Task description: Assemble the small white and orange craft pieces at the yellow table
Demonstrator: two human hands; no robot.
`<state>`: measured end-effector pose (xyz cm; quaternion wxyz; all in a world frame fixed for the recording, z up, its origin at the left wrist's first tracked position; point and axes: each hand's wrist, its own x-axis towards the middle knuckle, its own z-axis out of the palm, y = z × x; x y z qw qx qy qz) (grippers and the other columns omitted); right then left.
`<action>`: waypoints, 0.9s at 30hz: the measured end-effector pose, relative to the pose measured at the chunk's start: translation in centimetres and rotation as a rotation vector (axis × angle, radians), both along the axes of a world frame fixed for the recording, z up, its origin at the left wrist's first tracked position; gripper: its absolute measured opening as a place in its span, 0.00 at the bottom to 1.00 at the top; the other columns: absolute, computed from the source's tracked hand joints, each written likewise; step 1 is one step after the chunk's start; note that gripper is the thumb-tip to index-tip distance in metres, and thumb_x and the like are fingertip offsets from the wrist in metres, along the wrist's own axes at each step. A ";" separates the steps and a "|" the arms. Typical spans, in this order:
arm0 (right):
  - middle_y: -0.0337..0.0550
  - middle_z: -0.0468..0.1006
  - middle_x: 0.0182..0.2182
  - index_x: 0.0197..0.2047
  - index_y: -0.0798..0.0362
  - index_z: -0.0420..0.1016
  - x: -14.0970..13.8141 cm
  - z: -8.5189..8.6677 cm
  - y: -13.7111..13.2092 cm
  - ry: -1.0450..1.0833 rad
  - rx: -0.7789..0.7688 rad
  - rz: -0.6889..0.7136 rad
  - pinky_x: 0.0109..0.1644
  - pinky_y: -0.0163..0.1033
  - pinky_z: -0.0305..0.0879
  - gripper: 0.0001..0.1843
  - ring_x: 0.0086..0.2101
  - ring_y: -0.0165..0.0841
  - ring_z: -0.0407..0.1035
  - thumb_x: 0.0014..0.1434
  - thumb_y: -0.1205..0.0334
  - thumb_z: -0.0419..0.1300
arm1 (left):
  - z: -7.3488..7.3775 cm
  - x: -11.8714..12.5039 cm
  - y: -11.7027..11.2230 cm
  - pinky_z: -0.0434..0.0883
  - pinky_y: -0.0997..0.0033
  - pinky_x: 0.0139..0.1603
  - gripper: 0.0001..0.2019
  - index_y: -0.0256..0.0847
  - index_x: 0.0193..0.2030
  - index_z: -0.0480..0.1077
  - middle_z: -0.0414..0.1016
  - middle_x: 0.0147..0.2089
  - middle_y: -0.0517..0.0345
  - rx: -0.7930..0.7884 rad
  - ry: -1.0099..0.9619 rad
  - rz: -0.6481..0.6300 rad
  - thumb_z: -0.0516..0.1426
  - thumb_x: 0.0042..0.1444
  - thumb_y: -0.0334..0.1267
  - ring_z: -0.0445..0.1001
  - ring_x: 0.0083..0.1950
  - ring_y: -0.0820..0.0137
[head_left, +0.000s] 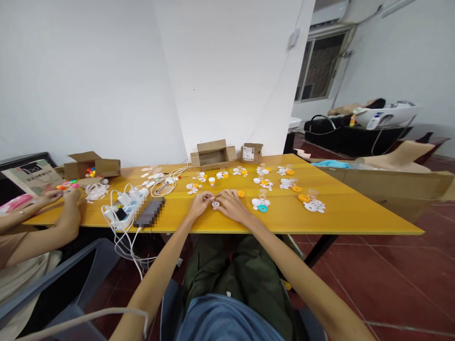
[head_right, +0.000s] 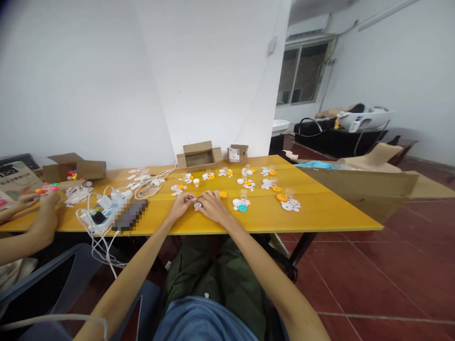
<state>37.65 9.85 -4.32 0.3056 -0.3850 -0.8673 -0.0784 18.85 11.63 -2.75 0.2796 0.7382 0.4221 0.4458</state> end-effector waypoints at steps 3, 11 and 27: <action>0.50 0.77 0.45 0.47 0.49 0.80 -0.1 -0.1 0.1 -0.006 -0.003 -0.003 0.53 0.48 0.55 0.12 0.49 0.44 0.63 0.67 0.51 0.60 | 0.0 0.0 0.0 0.75 0.67 0.41 0.04 0.42 0.34 0.78 0.81 0.33 0.59 -0.010 0.011 -0.026 0.61 0.55 0.36 0.78 0.35 0.67; 0.49 0.77 0.45 0.45 0.48 0.79 0.0 0.2 -0.1 -0.001 -0.008 -0.007 0.53 0.48 0.56 0.11 0.48 0.43 0.64 0.67 0.52 0.60 | 0.2 -0.2 0.0 0.74 0.64 0.50 0.04 0.43 0.33 0.79 0.82 0.35 0.58 0.048 0.130 0.030 0.62 0.55 0.36 0.77 0.42 0.65; 0.50 0.78 0.47 0.47 0.47 0.81 0.1 0.2 0.0 0.003 -0.070 -0.005 0.55 0.50 0.56 0.11 0.49 0.44 0.65 0.68 0.53 0.59 | 0.0 -0.3 0.2 0.71 0.63 0.53 0.06 0.44 0.31 0.80 0.81 0.33 0.58 0.011 0.189 0.022 0.61 0.57 0.37 0.76 0.43 0.64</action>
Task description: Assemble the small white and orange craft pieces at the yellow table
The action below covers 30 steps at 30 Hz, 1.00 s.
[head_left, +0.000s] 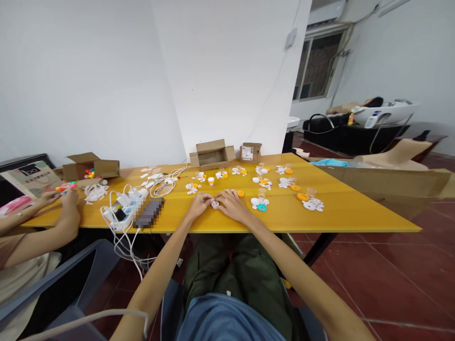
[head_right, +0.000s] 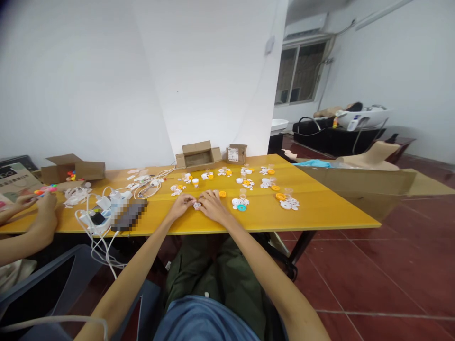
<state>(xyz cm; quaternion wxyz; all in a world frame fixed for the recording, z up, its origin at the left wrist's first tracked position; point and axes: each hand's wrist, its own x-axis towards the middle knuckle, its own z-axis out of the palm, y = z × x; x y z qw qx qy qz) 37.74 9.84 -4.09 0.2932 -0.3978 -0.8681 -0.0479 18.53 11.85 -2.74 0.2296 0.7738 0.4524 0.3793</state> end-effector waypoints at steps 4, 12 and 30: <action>0.50 0.78 0.47 0.45 0.49 0.80 -0.1 0.2 -0.1 0.007 -0.013 -0.019 0.54 0.50 0.57 0.10 0.49 0.44 0.65 0.67 0.55 0.60 | 0.0 -0.1 -0.1 0.70 0.60 0.56 0.06 0.46 0.29 0.80 0.82 0.33 0.58 0.026 0.009 0.014 0.62 0.56 0.37 0.75 0.45 0.62; 0.49 0.78 0.46 0.44 0.48 0.79 0.0 -0.1 0.1 0.027 -0.027 0.001 0.54 0.50 0.57 0.09 0.49 0.43 0.64 0.68 0.55 0.60 | 0.0 -0.1 -0.4 0.68 0.57 0.58 0.05 0.46 0.31 0.81 0.81 0.35 0.57 0.050 0.102 0.040 0.62 0.56 0.39 0.74 0.46 0.61; 0.48 0.79 0.44 0.45 0.48 0.80 0.0 0.0 0.1 0.018 -0.028 0.004 0.55 0.50 0.57 0.09 0.48 0.43 0.65 0.68 0.56 0.60 | 0.5 0.0 -0.6 0.67 0.57 0.59 0.07 0.47 0.32 0.81 0.81 0.36 0.57 0.055 0.183 0.013 0.60 0.58 0.37 0.74 0.48 0.61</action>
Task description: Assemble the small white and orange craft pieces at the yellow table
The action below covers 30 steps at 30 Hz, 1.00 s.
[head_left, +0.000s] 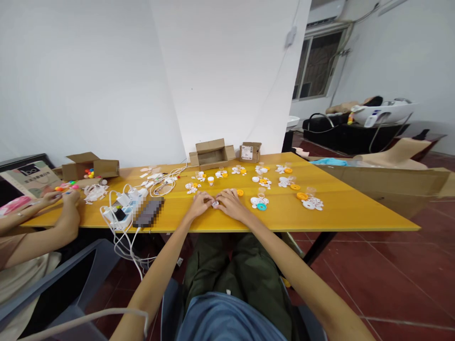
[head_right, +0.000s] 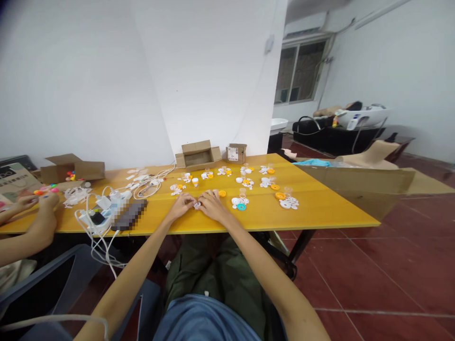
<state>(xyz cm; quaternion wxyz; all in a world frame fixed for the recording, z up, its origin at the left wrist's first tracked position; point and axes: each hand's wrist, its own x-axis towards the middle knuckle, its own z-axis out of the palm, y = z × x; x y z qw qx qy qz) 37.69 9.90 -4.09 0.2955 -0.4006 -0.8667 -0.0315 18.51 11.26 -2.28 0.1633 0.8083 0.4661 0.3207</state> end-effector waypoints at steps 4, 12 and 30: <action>0.47 0.79 0.43 0.43 0.48 0.80 -0.2 0.1 -0.1 -0.008 -0.001 -0.019 0.55 0.50 0.56 0.08 0.48 0.42 0.66 0.67 0.58 0.61 | -0.2 -0.1 0.1 0.67 0.56 0.60 0.05 0.47 0.31 0.81 0.81 0.36 0.57 0.013 -0.019 0.000 0.62 0.55 0.37 0.74 0.48 0.60; 0.47 0.79 0.43 0.44 0.48 0.80 -0.2 0.1 -0.2 -0.013 0.006 -0.015 0.55 0.49 0.56 0.08 0.48 0.42 0.65 0.68 0.57 0.60 | 0.0 0.0 0.0 0.66 0.56 0.61 0.06 0.46 0.31 0.80 0.80 0.36 0.57 0.002 -0.015 -0.002 0.61 0.54 0.33 0.74 0.48 0.60; 0.52 0.79 0.41 0.38 0.49 0.82 0.4 0.0 -0.3 -0.008 0.011 -0.194 0.50 0.49 0.59 0.14 0.47 0.45 0.66 0.67 0.66 0.54 | 0.2 0.4 -1.1 0.63 0.55 0.63 0.08 0.48 0.41 0.77 0.76 0.46 0.57 -0.009 0.063 0.032 0.65 0.54 0.40 0.67 0.56 0.57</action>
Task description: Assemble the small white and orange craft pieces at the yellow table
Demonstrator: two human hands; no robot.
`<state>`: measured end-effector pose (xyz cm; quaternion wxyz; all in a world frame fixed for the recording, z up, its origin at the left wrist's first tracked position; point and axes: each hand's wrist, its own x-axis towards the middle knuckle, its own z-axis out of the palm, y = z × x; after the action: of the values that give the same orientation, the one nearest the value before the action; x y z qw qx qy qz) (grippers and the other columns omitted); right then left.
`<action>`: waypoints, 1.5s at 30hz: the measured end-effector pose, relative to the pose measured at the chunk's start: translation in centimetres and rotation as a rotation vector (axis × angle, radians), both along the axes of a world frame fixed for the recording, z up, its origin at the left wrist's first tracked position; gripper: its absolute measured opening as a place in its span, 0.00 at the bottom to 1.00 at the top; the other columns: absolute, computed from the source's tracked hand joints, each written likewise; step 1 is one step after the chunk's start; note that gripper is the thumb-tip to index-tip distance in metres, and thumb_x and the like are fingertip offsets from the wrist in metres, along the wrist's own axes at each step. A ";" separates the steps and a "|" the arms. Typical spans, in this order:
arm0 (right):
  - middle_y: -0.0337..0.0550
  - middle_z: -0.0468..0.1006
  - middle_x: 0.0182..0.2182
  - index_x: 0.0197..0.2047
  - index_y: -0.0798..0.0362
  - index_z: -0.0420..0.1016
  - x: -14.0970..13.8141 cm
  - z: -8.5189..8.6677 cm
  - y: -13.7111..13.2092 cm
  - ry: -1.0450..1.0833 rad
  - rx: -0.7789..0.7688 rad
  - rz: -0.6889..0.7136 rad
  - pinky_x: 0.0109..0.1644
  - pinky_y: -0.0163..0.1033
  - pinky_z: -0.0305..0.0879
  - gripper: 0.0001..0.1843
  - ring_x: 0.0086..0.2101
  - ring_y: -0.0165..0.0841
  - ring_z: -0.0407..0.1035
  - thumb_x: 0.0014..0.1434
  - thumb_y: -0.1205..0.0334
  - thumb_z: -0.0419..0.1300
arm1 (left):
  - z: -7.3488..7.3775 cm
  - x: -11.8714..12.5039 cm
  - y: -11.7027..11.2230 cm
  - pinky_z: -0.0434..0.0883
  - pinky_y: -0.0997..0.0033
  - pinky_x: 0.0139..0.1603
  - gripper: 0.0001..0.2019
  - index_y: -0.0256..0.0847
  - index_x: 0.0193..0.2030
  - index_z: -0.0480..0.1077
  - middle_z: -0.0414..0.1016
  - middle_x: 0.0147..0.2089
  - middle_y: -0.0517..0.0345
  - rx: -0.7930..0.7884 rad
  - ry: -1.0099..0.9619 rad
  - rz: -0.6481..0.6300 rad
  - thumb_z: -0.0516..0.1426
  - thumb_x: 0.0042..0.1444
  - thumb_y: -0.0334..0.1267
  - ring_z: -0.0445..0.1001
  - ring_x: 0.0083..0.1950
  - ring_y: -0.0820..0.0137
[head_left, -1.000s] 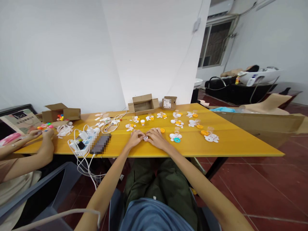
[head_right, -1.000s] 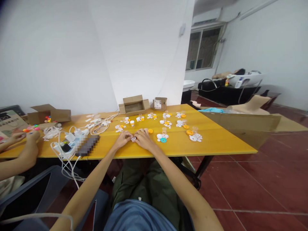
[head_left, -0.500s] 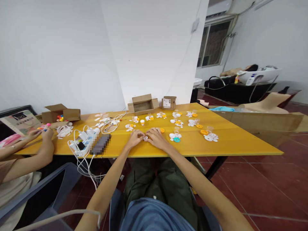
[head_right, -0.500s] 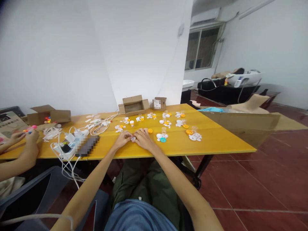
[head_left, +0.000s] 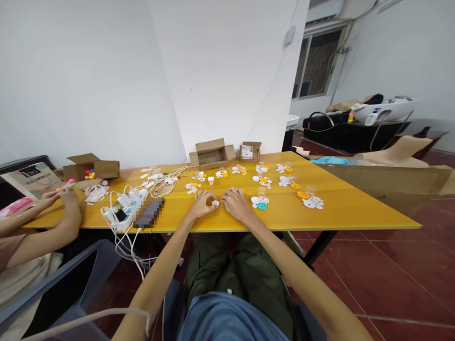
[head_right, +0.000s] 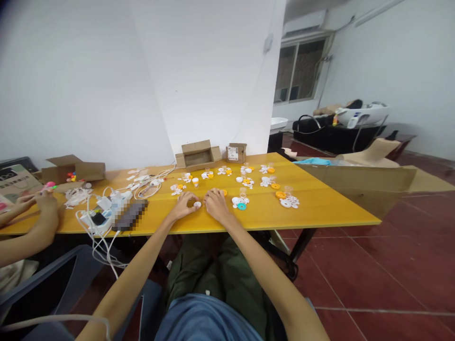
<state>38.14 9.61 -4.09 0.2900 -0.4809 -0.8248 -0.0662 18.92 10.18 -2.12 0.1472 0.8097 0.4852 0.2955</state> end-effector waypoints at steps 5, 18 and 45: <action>0.53 0.79 0.39 0.38 0.49 0.82 0.0 -0.2 0.2 -0.028 -0.001 -0.037 0.49 0.50 0.58 0.14 0.47 0.46 0.66 0.67 0.68 0.53 | 0.2 0.0 -0.1 0.63 0.55 0.63 0.05 0.48 0.39 0.77 0.76 0.44 0.57 -0.011 0.006 -0.022 0.64 0.55 0.39 0.68 0.56 0.57; 0.50 0.79 0.39 0.39 0.52 0.79 -0.4 0.0 -0.2 -0.069 0.002 -0.096 0.48 0.45 0.56 0.10 0.45 0.43 0.66 0.67 0.68 0.55 | 0.4 0.0 -0.1 0.62 0.55 0.65 0.05 0.48 0.40 0.79 0.77 0.45 0.57 -0.020 0.035 -0.039 0.63 0.56 0.39 0.69 0.56 0.58; 0.51 0.77 0.41 0.45 0.49 0.81 -0.4 -0.1 0.0 -0.118 0.091 -0.031 0.51 0.46 0.56 0.16 0.45 0.42 0.65 0.66 0.72 0.53 | 0.1 -0.1 0.3 0.63 0.53 0.65 0.06 0.47 0.40 0.79 0.79 0.45 0.55 -0.023 0.011 -0.050 0.64 0.56 0.42 0.70 0.57 0.57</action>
<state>37.71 9.60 -4.16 0.2616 -0.4753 -0.8289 -0.1365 18.78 10.47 -1.98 0.1610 0.8215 0.4690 0.2815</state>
